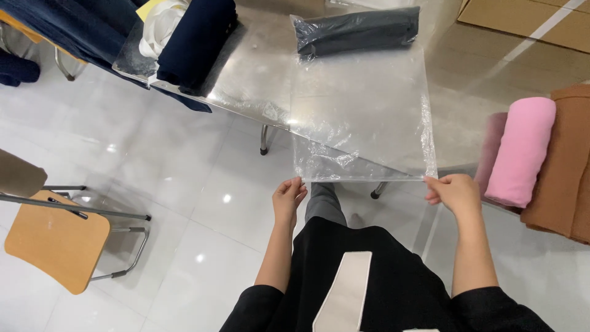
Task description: The person wraps folded clothes in clear plastic bags on a metal table. They first wrap a dark-colored folded item, then a pink folded item, smoothing the plastic around each bundle. Cardboard boxes and other folded clothes are visible in the background.
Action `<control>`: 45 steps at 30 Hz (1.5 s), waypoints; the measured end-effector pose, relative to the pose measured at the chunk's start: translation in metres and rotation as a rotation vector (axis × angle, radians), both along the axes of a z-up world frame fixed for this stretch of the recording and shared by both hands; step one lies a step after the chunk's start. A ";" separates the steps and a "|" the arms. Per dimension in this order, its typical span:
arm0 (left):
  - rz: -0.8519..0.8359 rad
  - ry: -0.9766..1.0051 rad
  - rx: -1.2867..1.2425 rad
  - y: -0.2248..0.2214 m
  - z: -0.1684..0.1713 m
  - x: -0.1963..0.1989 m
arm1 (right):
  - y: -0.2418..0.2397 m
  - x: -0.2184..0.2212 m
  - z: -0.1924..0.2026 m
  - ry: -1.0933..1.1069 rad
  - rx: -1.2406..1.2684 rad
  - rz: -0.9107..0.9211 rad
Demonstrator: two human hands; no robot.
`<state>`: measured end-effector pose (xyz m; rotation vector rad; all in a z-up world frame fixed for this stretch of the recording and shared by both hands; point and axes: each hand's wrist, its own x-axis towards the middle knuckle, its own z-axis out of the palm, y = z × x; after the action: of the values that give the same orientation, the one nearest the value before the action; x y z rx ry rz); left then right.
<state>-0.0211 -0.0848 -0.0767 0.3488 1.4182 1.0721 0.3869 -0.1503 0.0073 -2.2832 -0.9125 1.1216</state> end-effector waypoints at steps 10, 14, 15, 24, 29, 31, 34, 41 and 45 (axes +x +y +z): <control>-0.074 -0.085 -0.042 -0.008 0.015 0.019 | 0.038 -0.200 -0.035 0.817 -0.042 0.295; -0.069 -0.071 -0.030 -0.006 0.010 0.027 | 0.049 -0.239 -0.062 1.107 -0.037 -0.041; -0.069 -0.065 -0.032 -0.005 0.015 0.030 | 0.051 -0.242 -0.068 1.127 -0.057 -0.123; -0.037 0.041 -0.008 -0.012 -0.005 0.025 | 0.055 -0.237 -0.055 1.181 0.014 -0.476; -0.009 0.068 -0.018 -0.015 0.020 0.027 | 0.040 -0.179 -0.057 1.174 0.115 -0.550; -0.008 0.074 -0.019 -0.014 0.015 0.028 | 0.031 -0.152 -0.060 1.160 0.152 -0.597; 0.016 0.076 -0.015 -0.014 0.002 0.030 | 0.014 -0.112 -0.067 1.112 0.201 -0.610; 0.099 0.107 -0.028 -0.007 -0.002 0.029 | -0.016 -0.062 -0.048 1.015 0.298 -0.677; 0.156 0.153 -0.013 0.007 0.008 0.016 | -0.024 -0.046 -0.028 0.851 0.317 -0.620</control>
<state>-0.0047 -0.0782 -0.0688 0.3202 1.6090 1.1819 0.3413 -0.1743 -0.0207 -1.4212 -0.0261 1.3303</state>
